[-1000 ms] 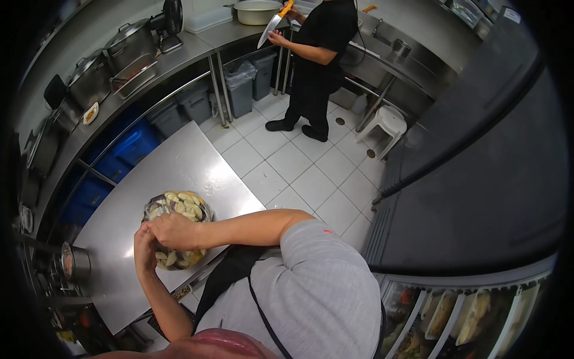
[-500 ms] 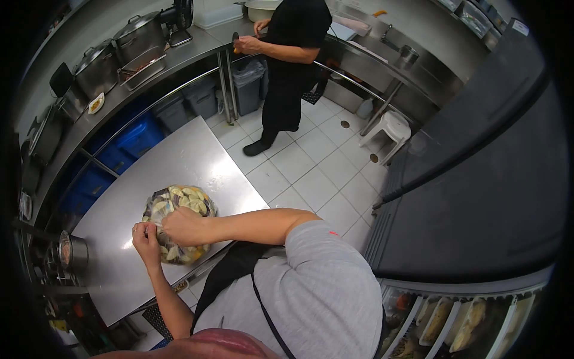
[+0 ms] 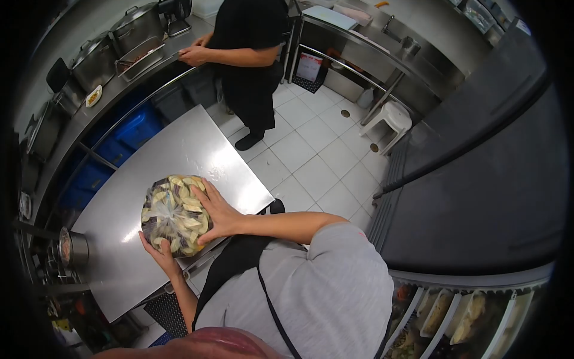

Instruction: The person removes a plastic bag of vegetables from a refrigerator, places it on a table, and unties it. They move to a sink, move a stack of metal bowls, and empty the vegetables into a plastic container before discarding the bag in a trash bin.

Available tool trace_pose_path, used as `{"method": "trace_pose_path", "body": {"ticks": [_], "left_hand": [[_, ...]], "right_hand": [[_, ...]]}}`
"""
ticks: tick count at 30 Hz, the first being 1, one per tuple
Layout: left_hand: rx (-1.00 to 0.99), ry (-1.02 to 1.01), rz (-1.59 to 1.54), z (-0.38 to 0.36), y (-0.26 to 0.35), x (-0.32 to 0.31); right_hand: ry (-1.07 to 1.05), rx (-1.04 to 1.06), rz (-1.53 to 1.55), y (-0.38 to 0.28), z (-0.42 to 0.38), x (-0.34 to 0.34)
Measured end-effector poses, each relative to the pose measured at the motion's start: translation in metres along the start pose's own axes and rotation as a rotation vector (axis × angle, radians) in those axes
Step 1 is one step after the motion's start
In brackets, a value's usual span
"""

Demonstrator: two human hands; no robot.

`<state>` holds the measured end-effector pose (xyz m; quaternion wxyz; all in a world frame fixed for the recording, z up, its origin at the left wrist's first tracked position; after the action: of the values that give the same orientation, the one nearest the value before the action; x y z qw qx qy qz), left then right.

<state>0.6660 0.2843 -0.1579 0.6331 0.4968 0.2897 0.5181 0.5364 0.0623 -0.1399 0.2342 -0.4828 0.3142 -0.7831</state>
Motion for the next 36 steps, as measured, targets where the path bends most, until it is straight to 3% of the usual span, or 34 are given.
{"method": "trace_pose_path", "body": {"ticks": [5,11,14,18,20,30,36], "left_hand": [[0.005,0.046,-0.004,0.009,-0.008,-0.001],[0.019,0.093,-0.021,0.011,-0.021,0.006],[-0.038,0.12,-0.007,-0.014,-0.021,0.001],[-0.098,0.054,0.024,-0.041,-0.018,-0.003],[-0.14,0.052,0.225,-0.044,-0.011,-0.007],[-0.121,0.188,0.209,-0.042,-0.02,-0.02],[-0.077,0.221,0.249,-0.047,-0.01,-0.027]], "right_hand": [[0.12,-0.02,-0.063,-0.005,-0.002,-0.024],[-0.001,0.094,0.016,0.013,-0.006,0.004],[0.079,0.149,-0.308,0.038,-0.034,0.038],[-0.013,0.063,-0.612,0.064,-0.079,0.074],[-0.017,0.044,-0.618,0.071,-0.088,0.071],[0.166,0.0,-0.572,0.073,-0.091,0.064],[0.138,0.019,-0.644,0.071,-0.089,0.062]]}}
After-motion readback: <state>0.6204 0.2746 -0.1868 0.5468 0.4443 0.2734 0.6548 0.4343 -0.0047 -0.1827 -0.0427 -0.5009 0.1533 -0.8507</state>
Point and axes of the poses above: each hand's wrist, its own z-axis towards the middle knuckle, its own x-axis out of the back of the hand, y = z × x, the point moved 2 cm from there along z, towards the middle knuckle, and after that the axes turned 4 degrees about -z, right-handed, at the moved point
